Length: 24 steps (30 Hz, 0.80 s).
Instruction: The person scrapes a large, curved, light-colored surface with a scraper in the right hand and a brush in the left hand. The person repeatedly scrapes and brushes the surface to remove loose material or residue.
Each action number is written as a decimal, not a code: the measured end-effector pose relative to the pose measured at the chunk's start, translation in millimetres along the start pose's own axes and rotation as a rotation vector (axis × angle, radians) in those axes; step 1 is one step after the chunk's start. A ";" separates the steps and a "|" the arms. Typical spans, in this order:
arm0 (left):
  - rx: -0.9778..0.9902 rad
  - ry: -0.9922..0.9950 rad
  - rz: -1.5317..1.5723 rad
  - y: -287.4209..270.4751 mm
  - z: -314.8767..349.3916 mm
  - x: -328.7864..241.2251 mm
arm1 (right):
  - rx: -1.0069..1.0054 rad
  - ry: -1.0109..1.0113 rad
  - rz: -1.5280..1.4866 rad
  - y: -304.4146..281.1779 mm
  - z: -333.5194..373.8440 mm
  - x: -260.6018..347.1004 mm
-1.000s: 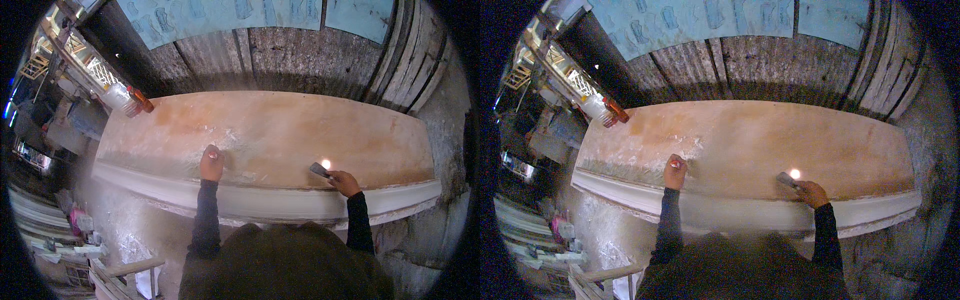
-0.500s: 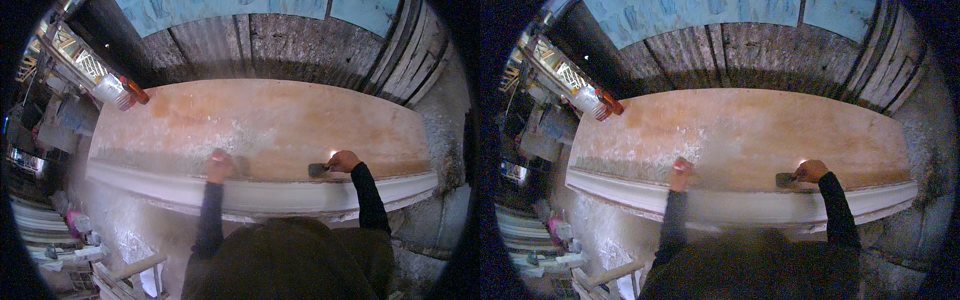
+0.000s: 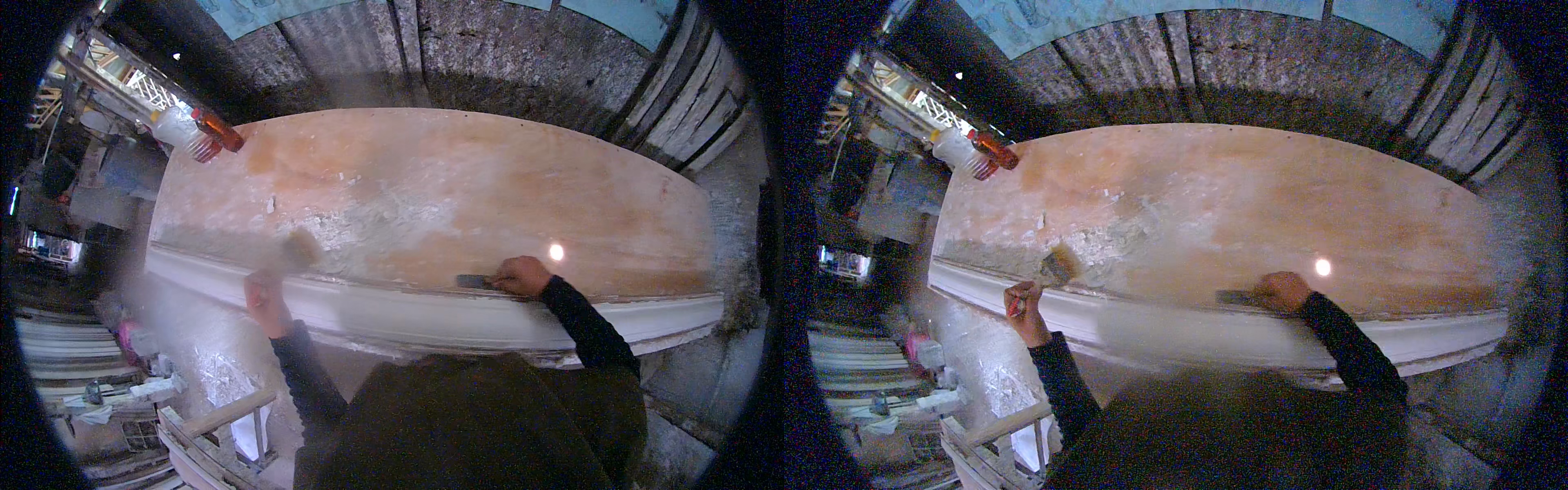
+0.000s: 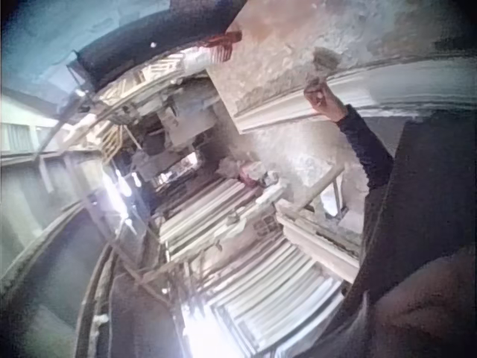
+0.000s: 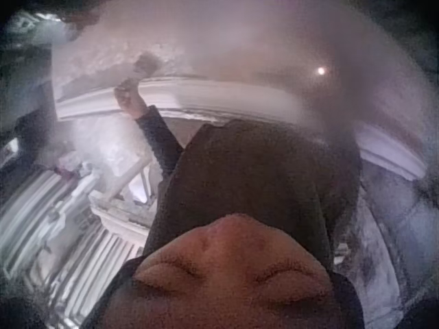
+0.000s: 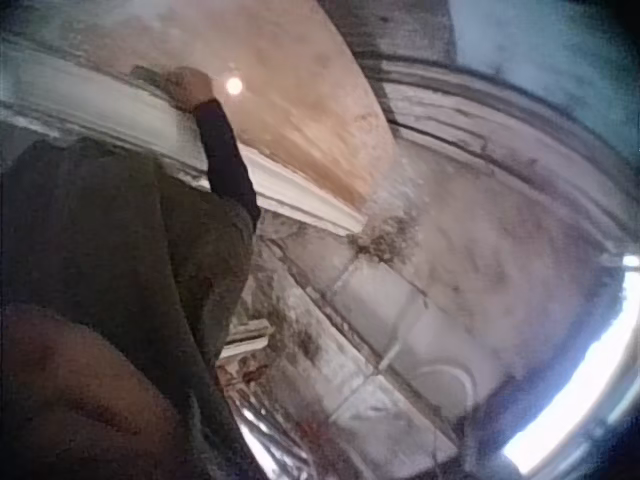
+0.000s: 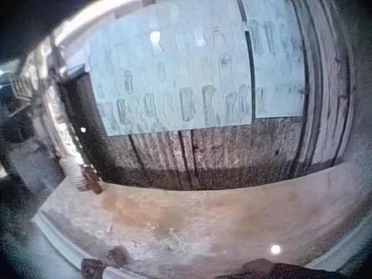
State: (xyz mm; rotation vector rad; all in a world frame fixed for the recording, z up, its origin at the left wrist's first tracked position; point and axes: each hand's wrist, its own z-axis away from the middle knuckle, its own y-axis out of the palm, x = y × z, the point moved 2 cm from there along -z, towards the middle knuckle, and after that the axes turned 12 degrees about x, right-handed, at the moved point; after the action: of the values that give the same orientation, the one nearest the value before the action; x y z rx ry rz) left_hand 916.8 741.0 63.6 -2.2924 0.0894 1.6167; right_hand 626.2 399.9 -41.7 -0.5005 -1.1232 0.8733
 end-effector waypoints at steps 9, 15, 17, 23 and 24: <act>-0.019 0.018 0.056 15.7 11.0 -26.1 | -0.159 -0.147 -0.067 -20.1 -156.1 137.7; -0.029 -0.049 0.037 -1.3 20.6 -9.8 | -0.059 -0.021 0.103 -56.1 -87.5 66.9; -0.023 -0.099 0.103 5.0 15.2 -6.5 | -0.010 0.123 0.137 -41.8 -63.3 31.7; -0.016 -0.055 0.196 -13.9 -4.3 -0.4 | -0.101 -0.095 -0.079 -1.2 -129.3 106.1; -0.006 -0.052 0.191 -17.5 -9.9 -4.0 | -0.148 -0.159 -0.115 4.0 -152.8 126.2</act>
State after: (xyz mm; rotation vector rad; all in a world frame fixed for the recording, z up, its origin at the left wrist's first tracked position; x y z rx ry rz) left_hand 928.5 754.0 74.4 -2.3051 0.3003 1.7691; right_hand 786.8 515.6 -31.2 -0.4891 -1.3559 0.7432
